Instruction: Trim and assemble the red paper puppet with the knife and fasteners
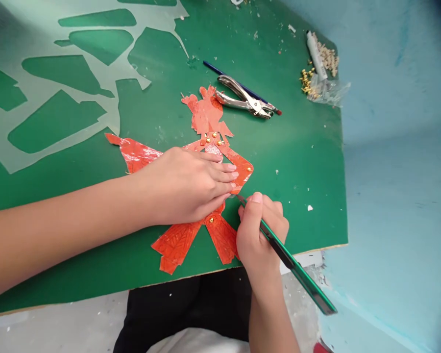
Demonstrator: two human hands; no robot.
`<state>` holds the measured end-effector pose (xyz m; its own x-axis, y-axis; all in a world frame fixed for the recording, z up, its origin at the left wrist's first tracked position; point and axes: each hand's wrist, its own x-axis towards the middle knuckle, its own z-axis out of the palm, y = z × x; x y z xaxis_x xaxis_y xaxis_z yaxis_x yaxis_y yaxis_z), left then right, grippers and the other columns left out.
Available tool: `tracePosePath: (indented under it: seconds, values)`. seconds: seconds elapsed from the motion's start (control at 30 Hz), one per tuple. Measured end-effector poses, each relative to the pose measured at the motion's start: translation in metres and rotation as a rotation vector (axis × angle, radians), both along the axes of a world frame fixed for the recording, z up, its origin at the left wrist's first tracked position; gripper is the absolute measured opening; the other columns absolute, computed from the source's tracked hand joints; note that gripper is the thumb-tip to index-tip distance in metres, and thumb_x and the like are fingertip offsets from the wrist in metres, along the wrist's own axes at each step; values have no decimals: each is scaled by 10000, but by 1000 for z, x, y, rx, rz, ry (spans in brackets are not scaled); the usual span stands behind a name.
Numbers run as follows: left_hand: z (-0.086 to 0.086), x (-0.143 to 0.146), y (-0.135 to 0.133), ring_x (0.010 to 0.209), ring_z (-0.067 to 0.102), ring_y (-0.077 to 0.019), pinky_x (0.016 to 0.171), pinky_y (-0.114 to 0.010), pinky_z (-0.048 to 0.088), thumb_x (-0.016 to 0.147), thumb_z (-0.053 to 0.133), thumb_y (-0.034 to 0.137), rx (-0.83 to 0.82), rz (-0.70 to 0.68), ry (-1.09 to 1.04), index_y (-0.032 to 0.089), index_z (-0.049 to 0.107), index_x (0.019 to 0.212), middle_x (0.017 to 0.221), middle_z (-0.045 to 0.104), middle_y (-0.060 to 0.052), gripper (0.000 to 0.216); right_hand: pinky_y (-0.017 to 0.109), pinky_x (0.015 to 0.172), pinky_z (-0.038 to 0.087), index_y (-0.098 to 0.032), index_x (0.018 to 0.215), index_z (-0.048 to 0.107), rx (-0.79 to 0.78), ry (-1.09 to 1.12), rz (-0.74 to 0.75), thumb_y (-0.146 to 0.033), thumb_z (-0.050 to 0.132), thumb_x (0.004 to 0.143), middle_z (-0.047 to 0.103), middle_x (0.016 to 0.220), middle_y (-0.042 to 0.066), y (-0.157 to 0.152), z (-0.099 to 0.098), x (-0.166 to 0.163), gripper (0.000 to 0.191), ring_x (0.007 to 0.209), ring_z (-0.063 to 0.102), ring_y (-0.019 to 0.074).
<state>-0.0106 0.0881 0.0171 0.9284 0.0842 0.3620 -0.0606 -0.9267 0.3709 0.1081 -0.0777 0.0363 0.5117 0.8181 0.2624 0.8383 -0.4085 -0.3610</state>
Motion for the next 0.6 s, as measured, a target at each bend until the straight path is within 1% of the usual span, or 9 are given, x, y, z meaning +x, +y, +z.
tracePosePath:
  seconds: [0.1,0.2,0.3,0.5,0.6]
  values:
    - [-1,0,-1,1283,699,-167,1138,-352,575,1109,442,274,10,15,-44,250,763,1243,1330,719,42,348,340,632,318,-208,578,431,-9,16,9,-154,377,1072,513,551,-24,0,2,1,499,547,420,119]
    - [-1,-1,-1,1251,718,-174,1113,-372,603,1093,497,255,30,7,-102,225,758,1236,1299,740,38,299,343,627,305,-206,588,418,-9,40,25,-140,379,1075,496,549,-30,0,3,0,492,546,405,114]
    - [0,-1,-1,1233,728,-178,1077,-385,632,1075,548,228,40,8,-117,199,751,1235,1277,752,37,260,350,623,284,-205,593,404,-6,53,39,-132,384,1076,472,542,-34,-1,3,-1,489,546,385,113]
    - [1,-1,-2,1255,713,-150,1093,-360,619,1080,549,237,41,24,-97,233,744,1248,1297,740,66,257,355,640,293,-206,635,441,-46,78,-4,-160,400,1084,485,580,-30,-5,2,-1,452,580,395,120]
    - [1,-2,-1,1253,714,-146,1090,-349,616,1084,545,252,47,26,-98,238,752,1233,1294,740,72,256,356,632,289,-207,628,423,-40,64,18,-149,387,1086,484,570,-30,-3,3,-1,463,569,393,118]
